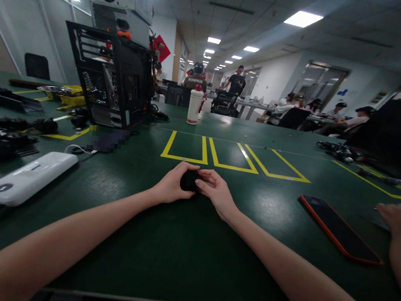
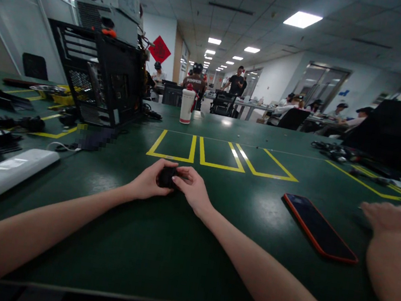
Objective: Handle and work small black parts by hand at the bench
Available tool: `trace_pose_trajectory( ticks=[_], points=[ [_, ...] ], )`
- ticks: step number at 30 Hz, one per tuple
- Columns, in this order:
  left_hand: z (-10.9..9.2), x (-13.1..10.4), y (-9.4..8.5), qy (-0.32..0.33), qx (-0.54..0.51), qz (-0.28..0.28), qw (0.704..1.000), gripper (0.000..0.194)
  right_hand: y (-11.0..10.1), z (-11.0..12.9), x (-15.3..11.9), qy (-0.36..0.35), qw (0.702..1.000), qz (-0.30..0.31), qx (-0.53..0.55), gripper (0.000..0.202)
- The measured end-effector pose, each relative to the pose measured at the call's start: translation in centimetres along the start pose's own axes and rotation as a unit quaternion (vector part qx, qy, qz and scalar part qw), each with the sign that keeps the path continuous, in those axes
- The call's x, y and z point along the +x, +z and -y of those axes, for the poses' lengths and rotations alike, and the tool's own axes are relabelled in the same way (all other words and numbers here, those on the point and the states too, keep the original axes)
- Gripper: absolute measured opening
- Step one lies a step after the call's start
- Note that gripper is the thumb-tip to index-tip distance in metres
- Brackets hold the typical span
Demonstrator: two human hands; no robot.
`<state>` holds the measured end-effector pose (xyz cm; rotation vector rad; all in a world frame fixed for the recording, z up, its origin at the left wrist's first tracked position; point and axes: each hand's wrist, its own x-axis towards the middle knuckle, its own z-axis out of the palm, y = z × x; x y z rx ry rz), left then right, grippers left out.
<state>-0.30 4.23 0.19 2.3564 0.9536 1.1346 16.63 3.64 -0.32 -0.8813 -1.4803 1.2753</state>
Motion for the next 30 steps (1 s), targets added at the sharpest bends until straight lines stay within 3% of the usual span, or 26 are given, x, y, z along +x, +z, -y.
trace_pose_trajectory(
  ticks=[3, 11, 17, 20, 24, 30],
  points=[
    [-0.04, -0.03, -0.06, 0.001, -0.004, 0.0, 1.0, 0.059, -0.21, -0.01, 0.1, 0.006, 1.0, 0.014, 0.0, 0.041],
    [-0.14, -0.07, -0.01, -0.016, -0.01, 0.001, 1.0, 0.058, -0.25, 0.35, -0.43, -0.033, 0.999, 0.043, 0.004, 0.03],
    [-0.17, 0.01, -0.08, -0.013, -0.005, 0.002, 1.0, 0.059, 0.09, 0.32, -0.23, -0.046, 0.999, 0.007, -0.02, 0.019],
    [-0.11, 0.01, 0.02, -0.016, -0.008, 0.002, 1.0, 0.059, 0.08, 0.2, 0.04, -0.057, 0.998, -0.009, -0.033, 0.024],
    [-0.03, -0.03, 0.14, -0.014, -0.009, 0.0, 1.0, 0.059, -0.11, 0.18, 0.13, -0.029, 0.999, 0.008, -0.032, 0.033],
    [-0.08, -0.07, 0.01, -0.013, -0.006, 0.001, 1.0, 0.059, -0.11, 0.16, -0.26, -0.043, 0.999, 0.023, -0.009, 0.027]
  ],
)
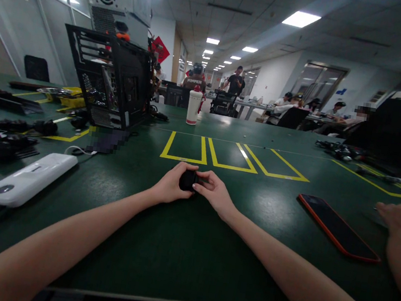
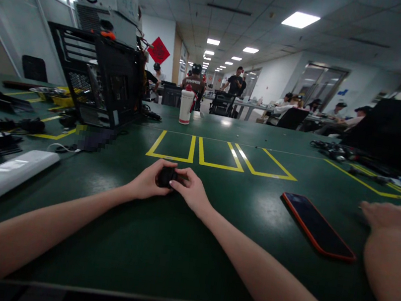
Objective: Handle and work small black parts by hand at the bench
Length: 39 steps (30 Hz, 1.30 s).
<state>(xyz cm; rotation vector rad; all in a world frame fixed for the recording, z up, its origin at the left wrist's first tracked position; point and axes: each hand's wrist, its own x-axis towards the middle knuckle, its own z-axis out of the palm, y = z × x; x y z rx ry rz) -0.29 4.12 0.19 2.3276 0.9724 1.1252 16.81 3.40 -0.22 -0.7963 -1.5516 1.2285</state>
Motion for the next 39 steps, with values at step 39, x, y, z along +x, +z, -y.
trace_pose_trajectory(
  ticks=[39],
  points=[
    [0.03, 0.07, 0.01, -0.017, -0.005, 0.01, 1.0, 0.059, -0.24, -0.26, -0.01, -0.014, 1.0, 0.022, -0.013, 0.029]
  ],
)
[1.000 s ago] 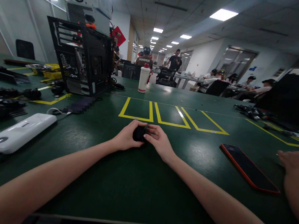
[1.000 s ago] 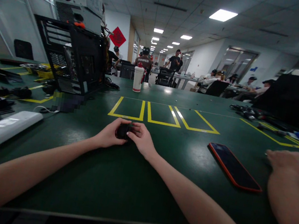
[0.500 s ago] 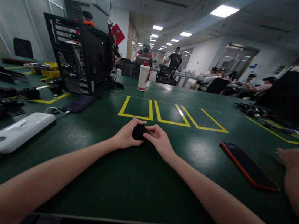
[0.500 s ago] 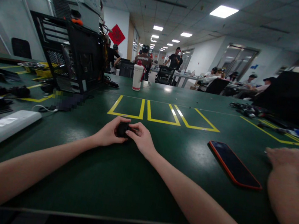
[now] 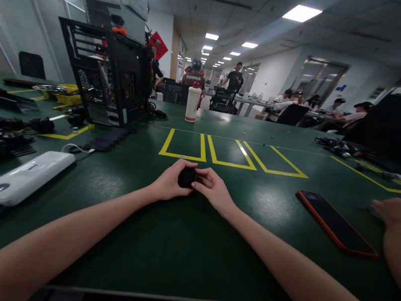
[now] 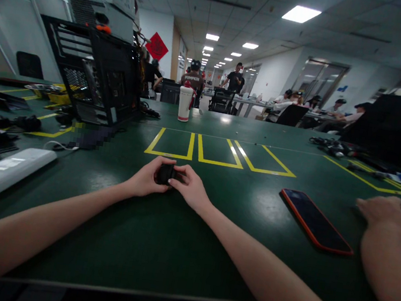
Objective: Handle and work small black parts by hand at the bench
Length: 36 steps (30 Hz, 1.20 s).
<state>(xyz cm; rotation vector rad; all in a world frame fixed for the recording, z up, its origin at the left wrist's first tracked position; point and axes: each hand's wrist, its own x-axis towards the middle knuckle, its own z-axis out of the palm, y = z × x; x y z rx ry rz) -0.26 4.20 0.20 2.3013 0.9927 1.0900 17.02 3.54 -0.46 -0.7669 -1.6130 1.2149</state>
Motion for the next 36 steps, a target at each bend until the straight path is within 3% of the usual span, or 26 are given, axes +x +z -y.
trace_pose_trajectory(
  ticks=[5, 13, 23, 29, 36],
  points=[
    [-0.03, 0.01, -0.06, 0.003, 0.0, -0.001, 1.0, 0.059, 0.21, 0.04, 0.17, -0.015, 0.999, -0.024, -0.017, 0.016],
    [0.15, -0.07, 0.06, 0.003, -0.006, -0.003, 1.0, 0.059, -0.18, -0.14, 0.29, 0.017, 0.999, 0.0, -0.027, 0.034],
    [0.19, -0.01, 0.06, -0.004, -0.004, -0.008, 1.0, 0.06, 0.1, -0.21, 0.2, -0.017, 0.999, -0.015, -0.024, 0.017],
    [-0.2, -0.28, -0.09, -0.003, 0.0, -0.003, 1.0, 0.06, -0.04, -0.16, 0.38, 0.007, 1.0, -0.006, -0.028, 0.034],
    [-0.23, -0.65, -0.02, -0.003, 0.007, -0.011, 1.0, 0.059, 0.14, 0.01, -0.16, -0.015, 0.999, 0.022, -0.028, 0.032]
  ],
)
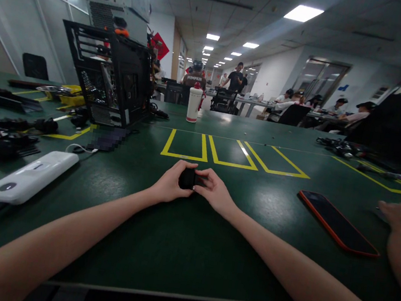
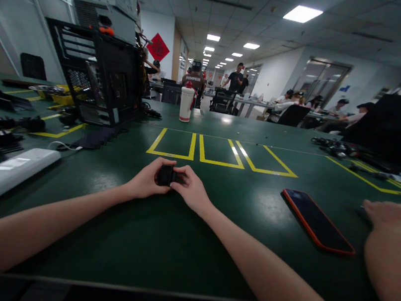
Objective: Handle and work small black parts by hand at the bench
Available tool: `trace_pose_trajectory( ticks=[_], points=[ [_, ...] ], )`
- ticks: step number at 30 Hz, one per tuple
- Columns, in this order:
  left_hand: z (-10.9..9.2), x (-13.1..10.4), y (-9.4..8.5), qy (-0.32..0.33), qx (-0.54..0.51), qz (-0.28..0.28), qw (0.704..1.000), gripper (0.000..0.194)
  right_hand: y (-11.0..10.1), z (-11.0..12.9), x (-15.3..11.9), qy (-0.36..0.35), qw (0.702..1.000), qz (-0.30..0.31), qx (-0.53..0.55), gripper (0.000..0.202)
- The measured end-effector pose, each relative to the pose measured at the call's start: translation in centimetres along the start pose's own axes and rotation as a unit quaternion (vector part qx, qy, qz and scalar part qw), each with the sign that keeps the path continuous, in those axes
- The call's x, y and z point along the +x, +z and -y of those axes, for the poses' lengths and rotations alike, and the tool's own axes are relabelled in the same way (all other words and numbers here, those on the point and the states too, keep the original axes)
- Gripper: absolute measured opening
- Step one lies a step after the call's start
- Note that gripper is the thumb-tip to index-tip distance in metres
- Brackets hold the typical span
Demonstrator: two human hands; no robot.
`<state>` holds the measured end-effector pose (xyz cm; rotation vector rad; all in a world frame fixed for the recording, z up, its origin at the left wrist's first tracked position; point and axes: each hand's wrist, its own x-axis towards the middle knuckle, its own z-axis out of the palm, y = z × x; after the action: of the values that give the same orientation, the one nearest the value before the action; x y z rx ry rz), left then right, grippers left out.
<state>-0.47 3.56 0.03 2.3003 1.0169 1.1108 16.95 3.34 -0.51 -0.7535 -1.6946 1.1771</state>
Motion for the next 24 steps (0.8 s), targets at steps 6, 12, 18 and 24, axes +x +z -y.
trace_pose_trajectory(
  ticks=[6, 12, 18, 24],
  points=[
    [0.21, 0.1, -0.03, 0.003, 0.004, 0.001, 1.0, 0.06, 0.22, 0.09, 0.04, -0.009, 1.0, -0.012, -0.019, 0.017],
    [0.23, 0.1, 0.07, 0.003, 0.001, 0.001, 1.0, 0.059, 0.06, 0.3, 0.15, 0.011, 0.999, -0.019, -0.028, 0.034],
    [-0.03, 0.0, -0.13, -0.001, -0.001, 0.007, 1.0, 0.059, -0.18, 0.2, -0.01, 0.024, 1.0, 0.01, -0.006, 0.032],
    [0.0, -0.03, -0.07, -0.002, -0.001, 0.002, 1.0, 0.06, 0.06, 0.0, 0.28, -0.021, 0.999, -0.021, -0.023, 0.016]
  ],
)
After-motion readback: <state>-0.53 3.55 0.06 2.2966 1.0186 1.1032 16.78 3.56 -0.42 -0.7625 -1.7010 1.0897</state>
